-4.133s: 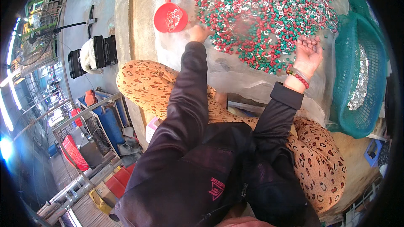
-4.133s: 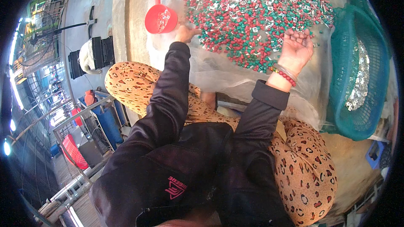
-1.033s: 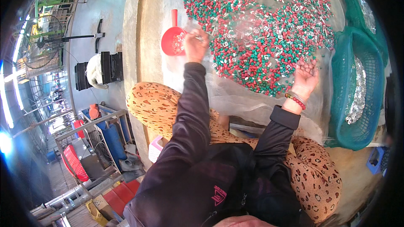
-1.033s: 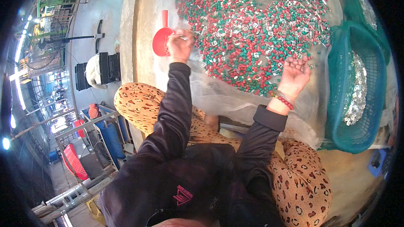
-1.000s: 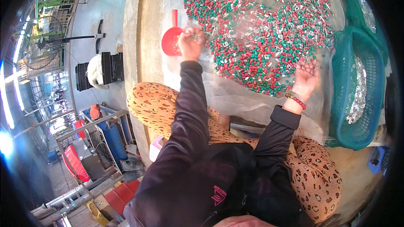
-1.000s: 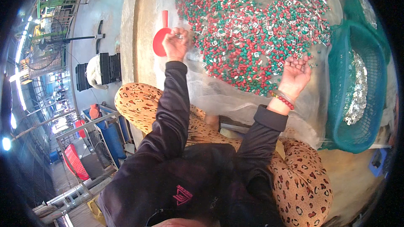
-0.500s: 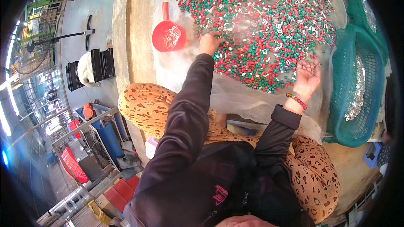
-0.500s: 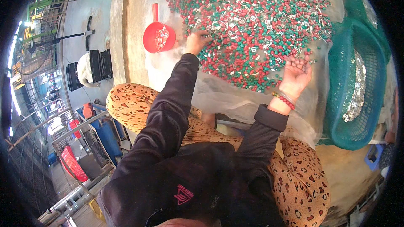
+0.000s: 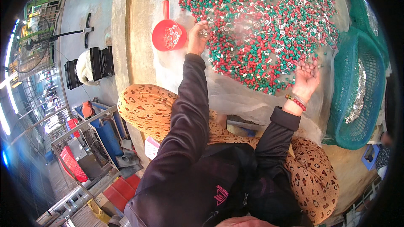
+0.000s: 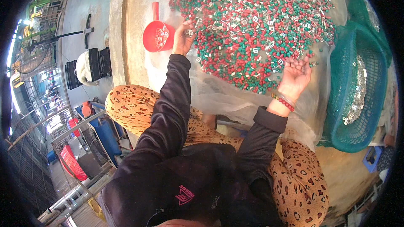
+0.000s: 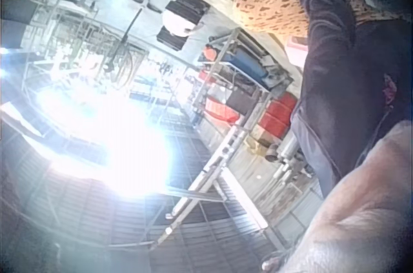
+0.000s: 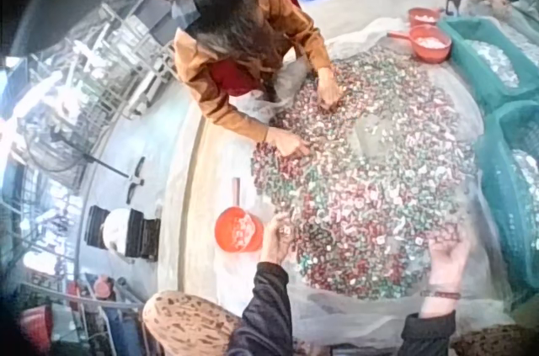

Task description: The person sits cross-legged on the floor and sorts small red, green, and white plastic caps by hand from a large pile on a plastic sheet. They pick up individual caps and place them into a red scoop and a green basket. Another person is also sorting nearby.

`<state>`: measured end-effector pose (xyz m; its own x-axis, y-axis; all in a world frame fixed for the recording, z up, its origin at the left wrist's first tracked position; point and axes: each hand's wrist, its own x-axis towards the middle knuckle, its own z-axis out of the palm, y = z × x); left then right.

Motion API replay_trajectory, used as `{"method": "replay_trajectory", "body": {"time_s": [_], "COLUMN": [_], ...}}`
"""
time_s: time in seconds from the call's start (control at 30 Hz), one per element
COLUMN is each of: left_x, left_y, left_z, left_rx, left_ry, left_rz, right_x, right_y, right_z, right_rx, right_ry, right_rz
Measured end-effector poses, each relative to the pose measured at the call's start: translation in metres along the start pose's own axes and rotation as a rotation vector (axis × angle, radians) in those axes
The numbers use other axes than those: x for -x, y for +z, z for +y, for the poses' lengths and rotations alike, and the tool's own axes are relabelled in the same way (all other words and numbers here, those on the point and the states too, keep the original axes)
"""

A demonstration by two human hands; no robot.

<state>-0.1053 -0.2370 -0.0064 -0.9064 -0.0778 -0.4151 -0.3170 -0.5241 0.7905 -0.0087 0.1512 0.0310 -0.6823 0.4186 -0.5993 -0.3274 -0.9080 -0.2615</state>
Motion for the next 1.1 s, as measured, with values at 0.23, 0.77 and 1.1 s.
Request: {"method": "replay_trajectory", "body": {"time_s": [0.23, 0.77, 1.1], "left_x": [-0.020, -0.029, -0.018], "left_y": [-0.004, 0.025, 0.022], "left_z": [-0.033, -0.006, -0.025], "left_rx": [-1.519, -0.722, -0.815], "left_ry": [0.212, -0.059, 0.144], "left_rz": [0.255, -0.032, 0.216], "right_x": [0.004, 0.001, -0.003], "right_y": [0.000, -0.001, -0.002], "right_z": [-0.005, -0.002, 0.000], "right_rx": [0.001, 0.040, 0.021], "right_ry": [-0.013, -0.008, 0.009], "right_rz": [0.001, 0.009, -0.015]}}
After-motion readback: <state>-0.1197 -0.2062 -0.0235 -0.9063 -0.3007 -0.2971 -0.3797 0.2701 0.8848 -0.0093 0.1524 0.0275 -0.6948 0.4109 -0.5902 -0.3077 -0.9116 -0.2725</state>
